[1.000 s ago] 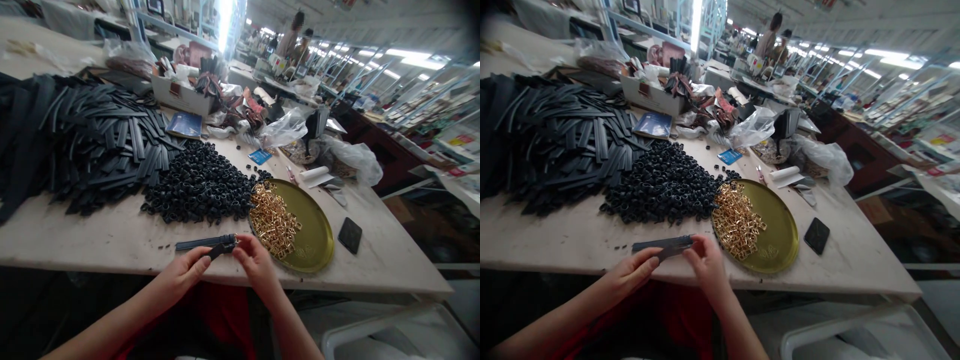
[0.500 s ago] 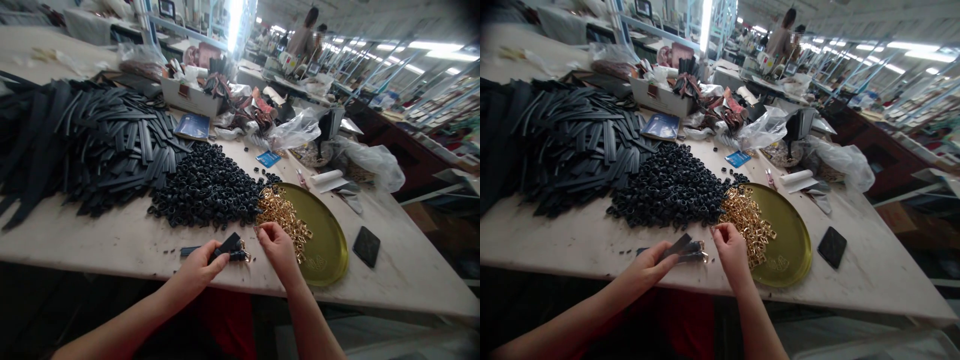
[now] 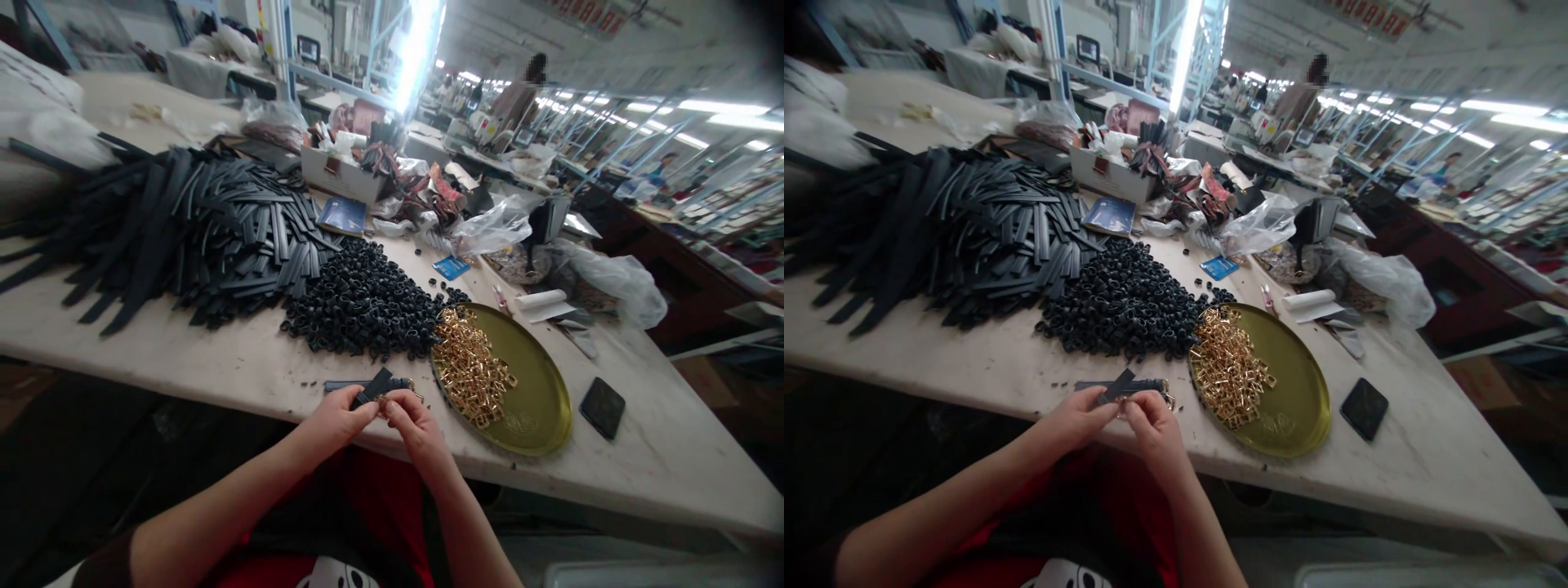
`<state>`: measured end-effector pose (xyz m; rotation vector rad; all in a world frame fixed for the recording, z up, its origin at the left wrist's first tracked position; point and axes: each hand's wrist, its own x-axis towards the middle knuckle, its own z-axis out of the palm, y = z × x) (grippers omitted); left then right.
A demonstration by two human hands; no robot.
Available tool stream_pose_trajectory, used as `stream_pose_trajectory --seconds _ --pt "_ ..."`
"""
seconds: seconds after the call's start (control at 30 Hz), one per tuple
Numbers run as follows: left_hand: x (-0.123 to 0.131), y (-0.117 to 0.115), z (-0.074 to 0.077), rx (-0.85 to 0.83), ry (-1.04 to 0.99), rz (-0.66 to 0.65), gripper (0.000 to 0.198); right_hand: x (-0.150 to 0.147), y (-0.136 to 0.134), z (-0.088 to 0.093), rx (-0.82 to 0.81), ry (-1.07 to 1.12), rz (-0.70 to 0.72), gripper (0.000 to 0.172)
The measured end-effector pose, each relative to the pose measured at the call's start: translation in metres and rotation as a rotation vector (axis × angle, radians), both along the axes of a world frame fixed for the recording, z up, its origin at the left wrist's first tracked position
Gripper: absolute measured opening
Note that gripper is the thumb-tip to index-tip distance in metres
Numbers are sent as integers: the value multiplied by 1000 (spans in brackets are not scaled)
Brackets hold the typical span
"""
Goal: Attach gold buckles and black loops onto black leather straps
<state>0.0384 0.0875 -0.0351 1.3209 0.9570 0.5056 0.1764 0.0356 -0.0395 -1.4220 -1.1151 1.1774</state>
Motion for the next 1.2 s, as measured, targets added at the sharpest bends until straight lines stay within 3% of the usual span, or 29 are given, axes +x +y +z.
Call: stream_pose_trajectory --seconds 0.17,0.23,0.37,0.47,0.5,0.6,0.73,1.0,1.2 --pt "-9 -6 5 -296 -55 -116 34 4 -13 3 -89 7 170 25" --pt "-12 -7 4 -259 -4 -140 31 3 -19 4 -84 -105 169 27" --pt "-18 -3 3 -24 107 -205 23 1 -28 9 62 -308 201 14" --pt "-18 -2 2 21 153 -322 20 1 -30 5 7 -180 182 4" --pt "-17 -2 2 17 151 -339 20 0 -29 3 -17 -118 160 7" --pt "-16 -3 -2 -91 114 -305 21 -2 -25 -4 -57 79 103 25" --pt "-19 -3 -7 -259 33 -222 35 -7 -17 -7 -175 341 -119 25" --pt "-28 -4 6 92 227 -279 26 -14 -4 -4 -322 803 -386 33" --pt "-24 -2 13 166 201 -346 29 -22 -12 -11 -326 808 -387 29"
